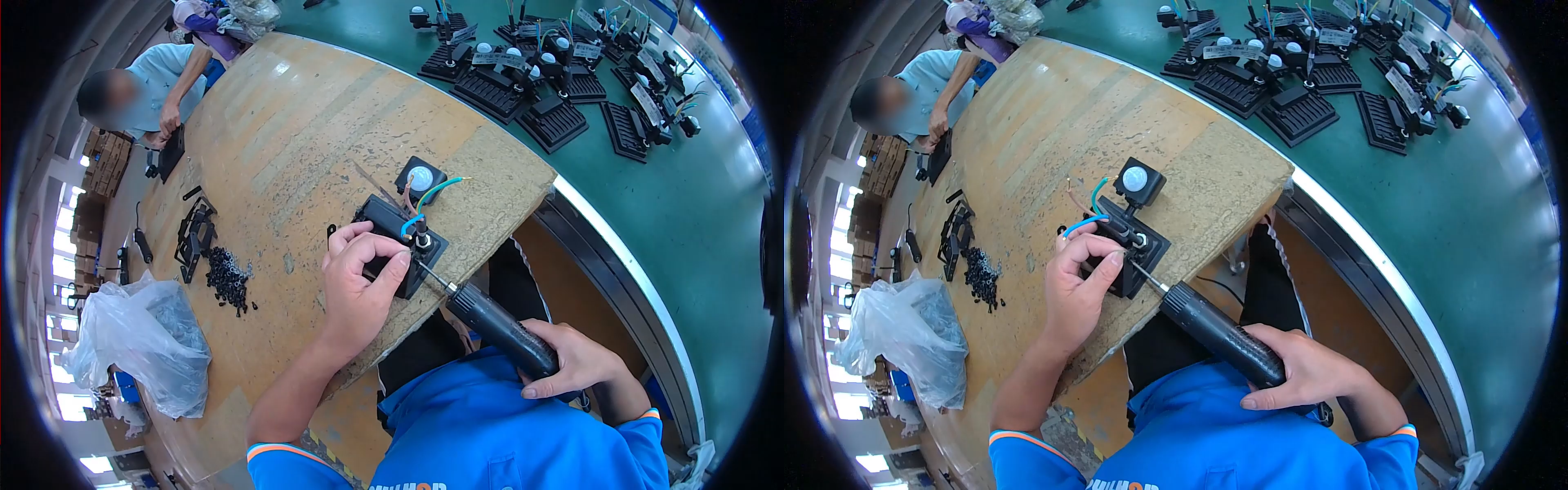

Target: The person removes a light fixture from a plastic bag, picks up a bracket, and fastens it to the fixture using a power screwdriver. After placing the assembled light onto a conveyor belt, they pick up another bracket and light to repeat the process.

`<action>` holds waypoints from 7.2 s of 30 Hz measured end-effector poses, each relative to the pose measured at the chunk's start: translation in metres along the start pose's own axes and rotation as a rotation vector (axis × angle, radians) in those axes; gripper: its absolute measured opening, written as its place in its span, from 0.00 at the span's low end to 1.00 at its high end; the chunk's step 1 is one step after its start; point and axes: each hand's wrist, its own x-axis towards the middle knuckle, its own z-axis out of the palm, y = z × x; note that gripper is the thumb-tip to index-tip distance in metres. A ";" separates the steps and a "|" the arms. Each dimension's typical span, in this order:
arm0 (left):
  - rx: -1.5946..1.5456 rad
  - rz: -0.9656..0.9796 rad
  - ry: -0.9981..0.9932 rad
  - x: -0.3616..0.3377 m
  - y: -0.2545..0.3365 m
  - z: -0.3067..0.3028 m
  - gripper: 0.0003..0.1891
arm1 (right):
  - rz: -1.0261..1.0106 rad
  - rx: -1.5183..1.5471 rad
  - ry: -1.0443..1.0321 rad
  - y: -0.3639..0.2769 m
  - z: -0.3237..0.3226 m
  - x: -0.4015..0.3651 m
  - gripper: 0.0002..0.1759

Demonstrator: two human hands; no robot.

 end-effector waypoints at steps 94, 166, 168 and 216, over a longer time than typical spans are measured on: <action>0.362 0.369 -0.052 0.042 -0.033 -0.008 0.10 | 0.120 -0.116 0.007 -0.020 -0.020 -0.008 0.39; 0.426 -0.258 -0.228 0.000 0.055 -0.041 0.38 | -0.113 0.602 0.165 0.021 -0.013 -0.042 0.40; 0.411 -0.110 -0.260 -0.015 0.054 -0.038 0.37 | -0.125 0.597 0.200 0.023 -0.013 -0.038 0.41; 0.679 -0.247 0.195 -0.072 -0.059 -0.123 0.05 | 0.030 0.400 0.078 0.000 -0.002 -0.022 0.40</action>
